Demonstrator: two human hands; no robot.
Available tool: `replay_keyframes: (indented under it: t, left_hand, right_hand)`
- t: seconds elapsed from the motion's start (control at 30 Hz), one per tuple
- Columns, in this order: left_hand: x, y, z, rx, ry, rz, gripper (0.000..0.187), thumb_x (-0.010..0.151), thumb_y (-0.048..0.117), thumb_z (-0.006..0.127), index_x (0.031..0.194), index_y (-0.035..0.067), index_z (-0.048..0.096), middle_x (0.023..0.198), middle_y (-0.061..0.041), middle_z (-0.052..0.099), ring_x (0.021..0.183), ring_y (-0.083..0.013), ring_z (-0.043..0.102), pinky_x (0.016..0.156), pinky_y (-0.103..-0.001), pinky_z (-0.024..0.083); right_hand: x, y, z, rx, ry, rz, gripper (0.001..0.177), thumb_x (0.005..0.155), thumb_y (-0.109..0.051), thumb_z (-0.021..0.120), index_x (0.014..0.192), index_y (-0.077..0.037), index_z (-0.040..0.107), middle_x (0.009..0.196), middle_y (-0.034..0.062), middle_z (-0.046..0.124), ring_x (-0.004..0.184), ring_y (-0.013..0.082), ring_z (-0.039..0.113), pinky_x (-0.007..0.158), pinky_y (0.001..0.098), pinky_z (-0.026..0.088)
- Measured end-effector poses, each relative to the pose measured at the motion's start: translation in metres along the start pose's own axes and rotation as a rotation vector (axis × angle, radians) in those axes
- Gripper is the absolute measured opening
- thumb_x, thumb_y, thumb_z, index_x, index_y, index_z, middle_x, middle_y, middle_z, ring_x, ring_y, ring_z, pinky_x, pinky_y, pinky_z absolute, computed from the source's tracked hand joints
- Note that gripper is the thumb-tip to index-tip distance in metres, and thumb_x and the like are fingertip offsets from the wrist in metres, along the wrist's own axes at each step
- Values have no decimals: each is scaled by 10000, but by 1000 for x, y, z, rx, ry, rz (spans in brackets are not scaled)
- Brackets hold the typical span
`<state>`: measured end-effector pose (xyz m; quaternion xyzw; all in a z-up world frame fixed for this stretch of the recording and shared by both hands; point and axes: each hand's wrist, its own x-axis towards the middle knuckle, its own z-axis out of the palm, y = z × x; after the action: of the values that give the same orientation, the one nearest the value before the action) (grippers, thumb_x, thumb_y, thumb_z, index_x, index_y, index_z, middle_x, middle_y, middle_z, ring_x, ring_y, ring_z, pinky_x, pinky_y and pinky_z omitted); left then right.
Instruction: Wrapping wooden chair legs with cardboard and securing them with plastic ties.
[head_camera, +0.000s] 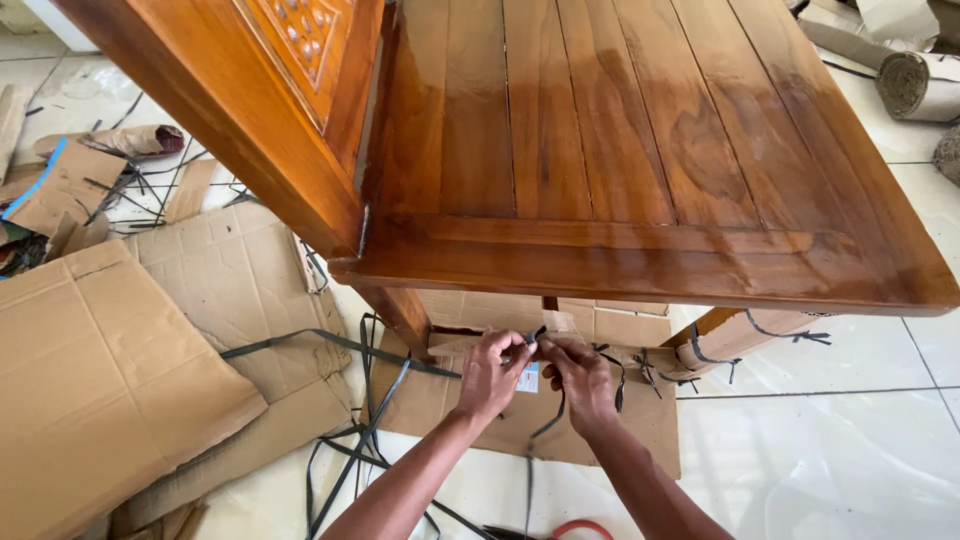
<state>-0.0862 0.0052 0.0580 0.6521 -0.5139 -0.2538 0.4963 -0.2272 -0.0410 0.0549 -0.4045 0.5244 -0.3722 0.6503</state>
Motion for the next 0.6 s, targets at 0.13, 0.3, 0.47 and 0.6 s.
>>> replay_keyframes:
  t: [0.13,0.3,0.47,0.6]
  left_hand:
    - [-2,9,-3,-53,-59,-140,48,963,76,701,928,44,712,920,-195,697,847,-314,739,844,-431,638]
    - [1,3,-3,-162,-69,-140,59,906,75,772,900,23,745,909,-160,689,869,-222,726,779,-363,633]
    - [6,36,-22,13,-156,57,29,894,29,731,871,35,713,1061,-169,688,1116,-362,648,958,-450,585]
    - [14,29,-20,92,-196,213,108,1010,119,627,922,101,688,1095,-90,746,1147,-298,695,966,-437,541]
  right_hand:
    - [3,21,5,1,21,9,207,963,-62,685,1141,5,767,815,206,764,582,196,600,485,262,415]
    - [-5,14,10,-152,11,-115,235,926,-62,689,1135,-72,796,588,114,663,511,155,544,470,241,405]
    - [9,41,7,-560,85,-222,152,914,-302,699,920,-289,850,528,-10,716,593,160,696,641,305,534]
    - [-10,26,11,-533,105,-316,179,948,-246,671,880,-238,837,594,23,754,597,190,658,641,331,517]
